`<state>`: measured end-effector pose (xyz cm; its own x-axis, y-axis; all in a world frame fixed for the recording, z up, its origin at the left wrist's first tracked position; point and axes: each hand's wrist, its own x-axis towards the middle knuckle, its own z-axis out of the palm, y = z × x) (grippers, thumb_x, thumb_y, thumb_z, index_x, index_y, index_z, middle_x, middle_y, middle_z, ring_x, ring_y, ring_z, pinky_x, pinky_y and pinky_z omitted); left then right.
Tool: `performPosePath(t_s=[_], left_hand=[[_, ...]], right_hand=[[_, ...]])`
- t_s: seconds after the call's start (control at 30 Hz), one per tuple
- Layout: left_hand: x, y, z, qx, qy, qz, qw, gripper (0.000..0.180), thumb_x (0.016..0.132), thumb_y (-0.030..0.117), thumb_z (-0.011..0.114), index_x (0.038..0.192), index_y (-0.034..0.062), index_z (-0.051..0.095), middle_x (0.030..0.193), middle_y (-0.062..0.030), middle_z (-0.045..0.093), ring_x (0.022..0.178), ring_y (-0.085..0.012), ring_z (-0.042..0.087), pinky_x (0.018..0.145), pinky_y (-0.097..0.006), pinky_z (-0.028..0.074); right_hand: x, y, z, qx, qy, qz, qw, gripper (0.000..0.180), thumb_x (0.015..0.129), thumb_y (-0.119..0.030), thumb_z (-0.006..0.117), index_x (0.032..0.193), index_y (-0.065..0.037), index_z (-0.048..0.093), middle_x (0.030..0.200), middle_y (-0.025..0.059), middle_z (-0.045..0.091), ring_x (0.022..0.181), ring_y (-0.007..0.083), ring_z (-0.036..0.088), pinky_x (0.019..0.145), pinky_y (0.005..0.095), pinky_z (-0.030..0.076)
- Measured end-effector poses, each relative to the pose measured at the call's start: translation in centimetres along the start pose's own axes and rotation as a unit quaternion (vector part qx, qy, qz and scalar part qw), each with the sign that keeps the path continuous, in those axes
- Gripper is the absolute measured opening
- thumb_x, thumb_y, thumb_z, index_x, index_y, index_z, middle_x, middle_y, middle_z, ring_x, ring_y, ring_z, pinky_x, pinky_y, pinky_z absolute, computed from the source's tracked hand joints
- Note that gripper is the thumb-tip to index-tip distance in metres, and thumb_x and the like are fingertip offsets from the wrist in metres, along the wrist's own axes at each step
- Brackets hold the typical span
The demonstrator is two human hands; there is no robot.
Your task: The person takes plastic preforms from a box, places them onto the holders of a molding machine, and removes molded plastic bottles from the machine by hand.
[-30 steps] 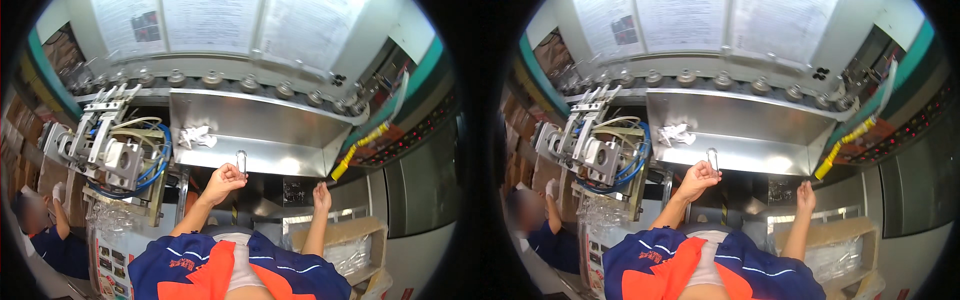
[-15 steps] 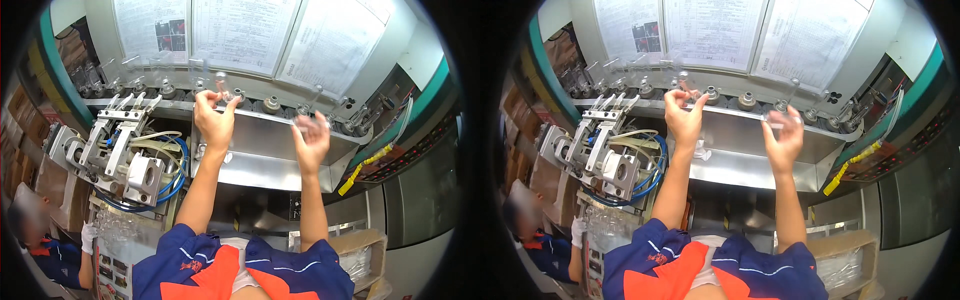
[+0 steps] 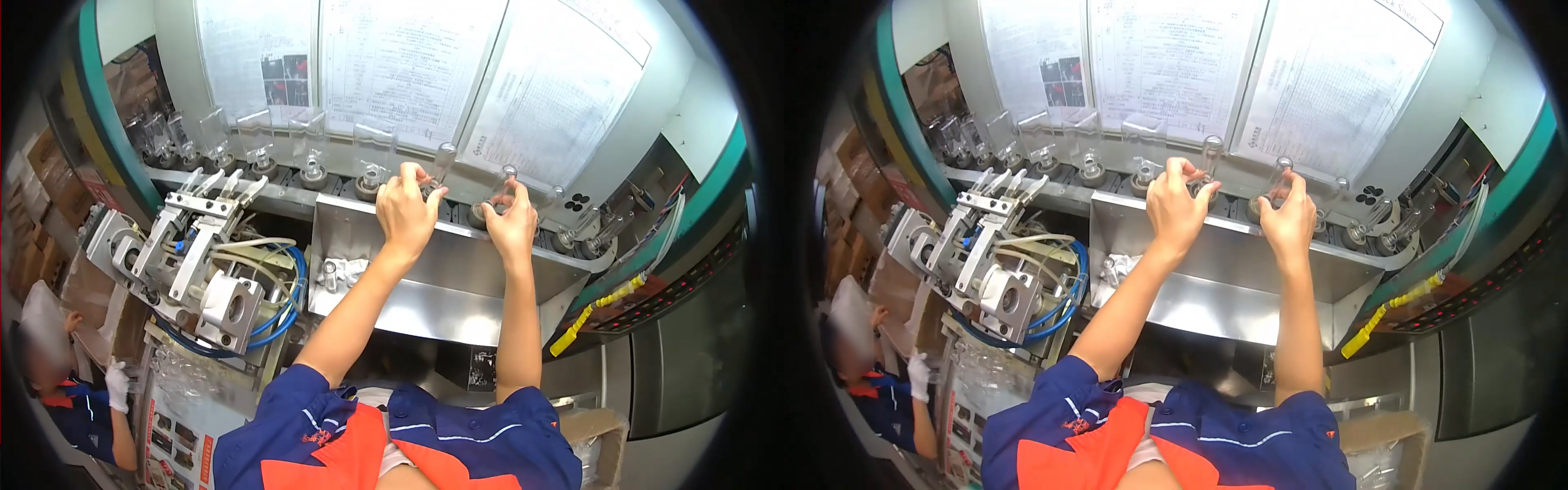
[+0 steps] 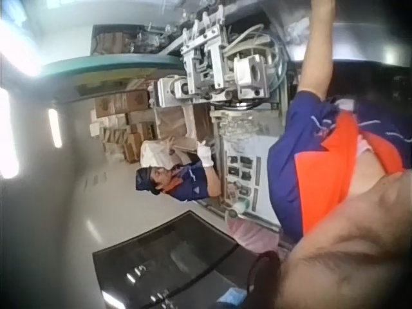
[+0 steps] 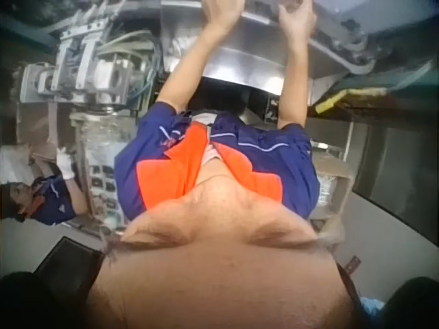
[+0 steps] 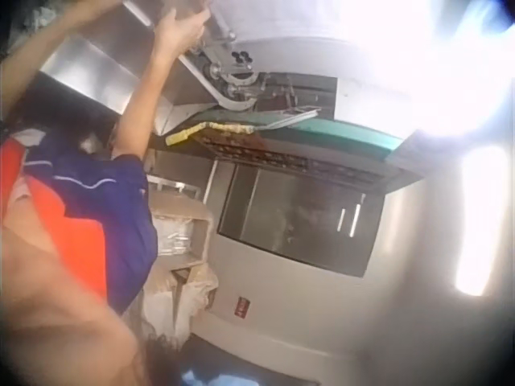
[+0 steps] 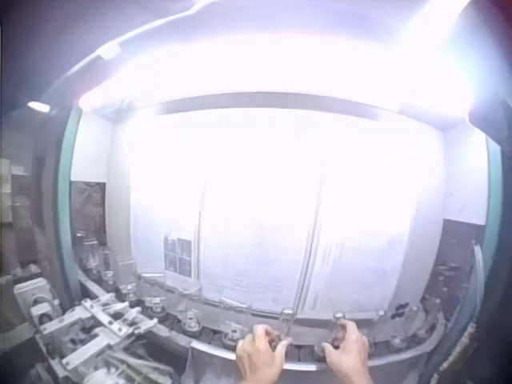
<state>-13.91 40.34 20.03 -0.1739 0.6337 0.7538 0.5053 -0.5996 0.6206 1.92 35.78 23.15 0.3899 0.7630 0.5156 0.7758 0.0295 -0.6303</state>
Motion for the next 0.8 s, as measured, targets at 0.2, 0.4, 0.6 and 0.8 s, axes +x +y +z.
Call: performPosePath(t_s=[0.2, 0.4, 0.6, 0.8], left_hand=[[0.4, 0.0, 0.0, 0.069, -0.022, -0.030, 0.997, 0.040, 0.065, 0.019, 0.079, 0.088, 0.0085, 0.047, 0.079, -0.0030, 0.067, 0.076, -0.0255, 0.060, 0.072, -0.038, 0.042], [0.0, 0.2, -0.5, 0.073, -0.043, -0.025, 0.996, 0.042, 0.066, 0.021, 0.078, 0.092, 0.0078, 0.049, 0.085, -0.0030, 0.068, 0.082, -0.0239, 0.058, 0.075, -0.037, 0.038], [-1.8, -3.1, -5.8, 0.091, 0.267, 0.026, 0.959, 0.024, 0.071, 0.013, 0.075, 0.085, 0.0111, 0.056, 0.082, 0.0000, 0.062, 0.068, -0.0164, 0.049, 0.068, -0.032, 0.035], [1.1, -7.0, -10.0, 0.215, 0.214, -0.057, 0.951, 0.046, 0.075, 0.013, 0.069, 0.112, 0.0058, 0.042, 0.102, -0.0036, 0.064, 0.095, -0.0202, 0.052, 0.083, -0.035, 0.032]], right_hand=[[-3.5, -2.2, 0.7, 0.036, 0.232, -0.117, 0.965, 0.050, 0.071, -0.002, 0.070, 0.117, -0.002, 0.050, 0.101, 0.0080, 0.062, 0.085, 0.0214, 0.052, 0.074, 0.0319, 0.043], [-5.9, -3.9, 3.5, 0.272, 0.178, -0.129, 0.937, 0.032, 0.077, 0.004, 0.064, 0.106, -0.001, 0.054, 0.083, 0.0064, 0.064, 0.058, 0.0080, 0.050, 0.053, 0.0210, 0.041], [-5.8, -6.3, 7.6, 0.324, -0.034, -0.081, 0.942, 0.043, 0.077, 0.002, 0.062, 0.116, 0.003, 0.046, 0.094, 0.0134, 0.065, 0.061, 0.0117, 0.056, 0.055, 0.0249, 0.046], [-3.9, -9.9, 10.9, 0.217, -0.088, -0.113, 0.966, 0.066, 0.073, 0.003, 0.060, 0.130, 0.005, 0.027, 0.099, 0.0233, 0.062, 0.071, 0.0272, 0.061, 0.070, 0.0367, 0.049]])
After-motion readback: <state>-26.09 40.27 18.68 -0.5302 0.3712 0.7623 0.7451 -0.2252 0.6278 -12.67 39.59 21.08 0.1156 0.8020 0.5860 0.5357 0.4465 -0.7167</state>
